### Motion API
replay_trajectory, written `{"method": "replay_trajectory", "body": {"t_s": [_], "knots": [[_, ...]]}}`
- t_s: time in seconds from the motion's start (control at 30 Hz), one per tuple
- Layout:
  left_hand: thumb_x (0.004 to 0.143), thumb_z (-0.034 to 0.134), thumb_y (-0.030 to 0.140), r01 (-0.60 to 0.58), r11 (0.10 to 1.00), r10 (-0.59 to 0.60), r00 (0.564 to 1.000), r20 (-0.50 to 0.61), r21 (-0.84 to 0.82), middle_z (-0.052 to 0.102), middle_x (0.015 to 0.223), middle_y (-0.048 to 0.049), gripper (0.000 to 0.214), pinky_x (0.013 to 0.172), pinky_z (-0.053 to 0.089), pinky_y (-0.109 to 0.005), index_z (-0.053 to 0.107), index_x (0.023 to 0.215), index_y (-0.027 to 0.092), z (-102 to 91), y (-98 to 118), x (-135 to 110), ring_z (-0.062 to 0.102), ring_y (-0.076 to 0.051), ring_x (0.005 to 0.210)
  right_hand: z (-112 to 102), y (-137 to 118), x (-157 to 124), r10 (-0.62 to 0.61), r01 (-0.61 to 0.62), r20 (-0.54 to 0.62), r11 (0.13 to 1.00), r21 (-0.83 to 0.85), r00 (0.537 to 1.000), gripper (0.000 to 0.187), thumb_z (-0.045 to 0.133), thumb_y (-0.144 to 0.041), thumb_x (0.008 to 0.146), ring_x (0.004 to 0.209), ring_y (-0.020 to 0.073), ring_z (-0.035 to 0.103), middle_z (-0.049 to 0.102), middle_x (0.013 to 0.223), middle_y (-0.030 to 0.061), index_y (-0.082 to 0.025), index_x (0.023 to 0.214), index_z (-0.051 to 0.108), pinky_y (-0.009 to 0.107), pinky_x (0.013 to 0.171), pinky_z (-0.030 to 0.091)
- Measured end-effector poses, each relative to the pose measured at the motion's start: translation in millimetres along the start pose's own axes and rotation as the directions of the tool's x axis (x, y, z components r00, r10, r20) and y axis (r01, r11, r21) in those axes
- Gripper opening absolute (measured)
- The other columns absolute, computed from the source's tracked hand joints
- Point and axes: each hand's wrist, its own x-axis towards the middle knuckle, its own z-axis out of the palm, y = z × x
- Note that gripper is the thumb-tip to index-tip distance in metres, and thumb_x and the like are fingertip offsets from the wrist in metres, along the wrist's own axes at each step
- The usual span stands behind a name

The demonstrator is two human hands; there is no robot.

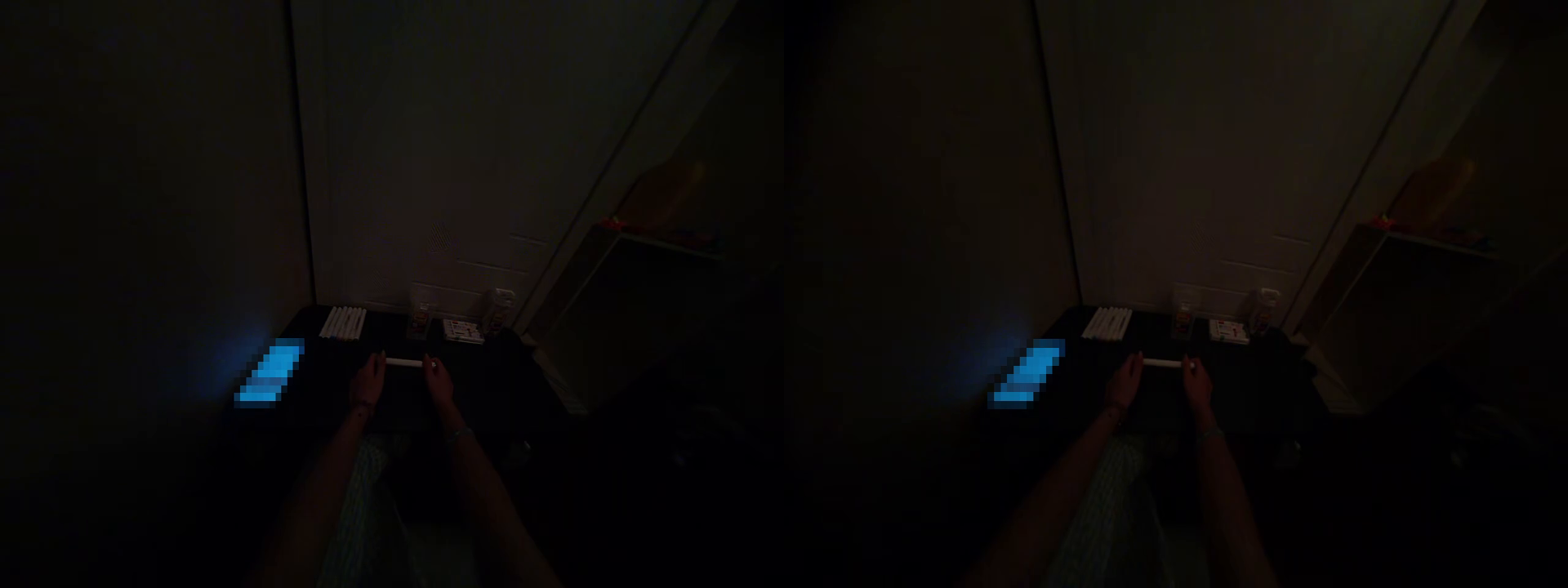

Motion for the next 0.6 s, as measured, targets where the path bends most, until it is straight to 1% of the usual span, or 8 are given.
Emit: {"method": "replay_trajectory", "body": {"t_s": [0.07, 0.13, 0.23, 0.3, 0.4, 0.5, 0.6], "knots": [[0.079, 0.019, 0.054, -0.013, 1.000, 0.013, 1.000, 0.002, 0.001, 0.062, 0.080, -0.0025, 0.046, 0.059, 0.033, -0.022, 0.049, 0.098, 0.026, -0.7, 0.8, -1.2, 0.056, -0.015, 0.074, -1.2, -2.6, -1.0, 0.000, 0.000, 0.001, 1.000, -0.015, 1.000, 0.046, 0.023, -0.056, 0.077, 0.063, 0.0118, 0.050, 0.057, 0.070, -0.0013, -0.022, 0.077, 0.055, 0.019, 0.054, 0.032], [0.080, 0.020, 0.053, -0.055, 0.998, 0.055, 0.998, -0.005, -0.020, 0.061, 0.080, -0.0005, 0.042, 0.058, 0.032, -0.020, 0.047, 0.101, 0.028, -0.8, 0.5, -2.1, 0.055, -0.013, 0.073, -2.5, -4.7, -2.1, 0.000, 0.000, 0.000, 1.000, -0.013, 1.000, 0.050, 0.022, -0.057, 0.077, 0.062, 0.0119, 0.051, 0.058, 0.069, 0.0002, -0.021, 0.073, 0.056, 0.019, 0.053, 0.032], [0.080, 0.020, 0.052, -0.084, 0.996, 0.084, 0.996, -0.012, -0.030, 0.060, 0.077, 0.0005, 0.041, 0.056, 0.030, -0.019, 0.048, 0.097, 0.027, -0.3, -0.8, -2.4, 0.054, -0.011, 0.068, -4.1, -6.8, -4.1, 0.011, -0.011, -0.012, 1.000, 0.012, 1.000, 0.054, 0.021, -0.059, 0.077, 0.061, 0.0124, 0.051, 0.058, 0.067, 0.0015, -0.020, 0.070, 0.057, 0.020, 0.053, 0.032], [0.080, 0.020, 0.053, -0.054, 0.998, 0.054, 0.999, -0.001, -0.009, 0.059, 0.073, 0.0005, 0.042, 0.054, 0.029, -0.019, 0.050, 0.090, 0.025, -0.1, -1.1, -2.1, 0.053, -0.011, 0.065, -4.6, -7.4, -5.0, 0.012, -0.011, -0.029, 0.999, 0.040, 1.000, 0.053, 0.021, -0.059, 0.077, 0.062, 0.0125, 0.051, 0.058, 0.069, 0.0008, -0.020, 0.073, 0.057, 0.020, 0.053, 0.032], [0.078, 0.023, 0.055, -0.007, 1.000, 0.007, 1.000, 0.016, 0.010, 0.058, 0.071, 0.0009, 0.043, 0.053, 0.027, -0.018, 0.052, 0.083, 0.024, -0.5, 0.2, -1.5, 0.051, -0.010, 0.064, -4.2, -7.3, -5.5, 0.003, 0.000, -0.032, 0.997, 0.073, 0.999, 0.047, 0.024, -0.058, 0.076, 0.063, 0.0119, 0.051, 0.058, 0.070, -0.0017, -0.023, 0.084, 0.055, 0.019, 0.054, 0.033], [0.078, 0.024, 0.055, 0.013, 1.000, -0.013, 1.000, 0.026, -0.005, 0.060, 0.075, 0.0003, 0.043, 0.055, 0.028, -0.018, 0.053, 0.083, 0.024, -2.2, 3.0, -2.0, 0.051, -0.010, 0.066, -2.7, -5.6, -5.1, -0.018, 0.021, -0.028, 0.997, 0.081, 0.999, 0.043, 0.028, -0.057, 0.076, 0.064, 0.0113, 0.052, 0.057, 0.072, -0.0031, -0.025, 0.092, 0.052, 0.019, 0.055, 0.034], [0.078, 0.025, 0.054, 0.018, 0.999, -0.017, 1.000, 0.016, -0.030, 0.061, 0.083, -0.0033, 0.044, 0.059, 0.031, -0.020, 0.054, 0.089, 0.023, -4.4, 5.7, -3.4, 0.053, -0.013, 0.074, -0.8, -2.9, -4.4, -0.038, 0.041, -0.035, 0.997, 0.063, 0.999, 0.042, 0.028, -0.057, 0.076, 0.064, 0.0113, 0.051, 0.057, 0.073, -0.0028, -0.025, 0.089, 0.052, 0.019, 0.056, 0.034]]}}
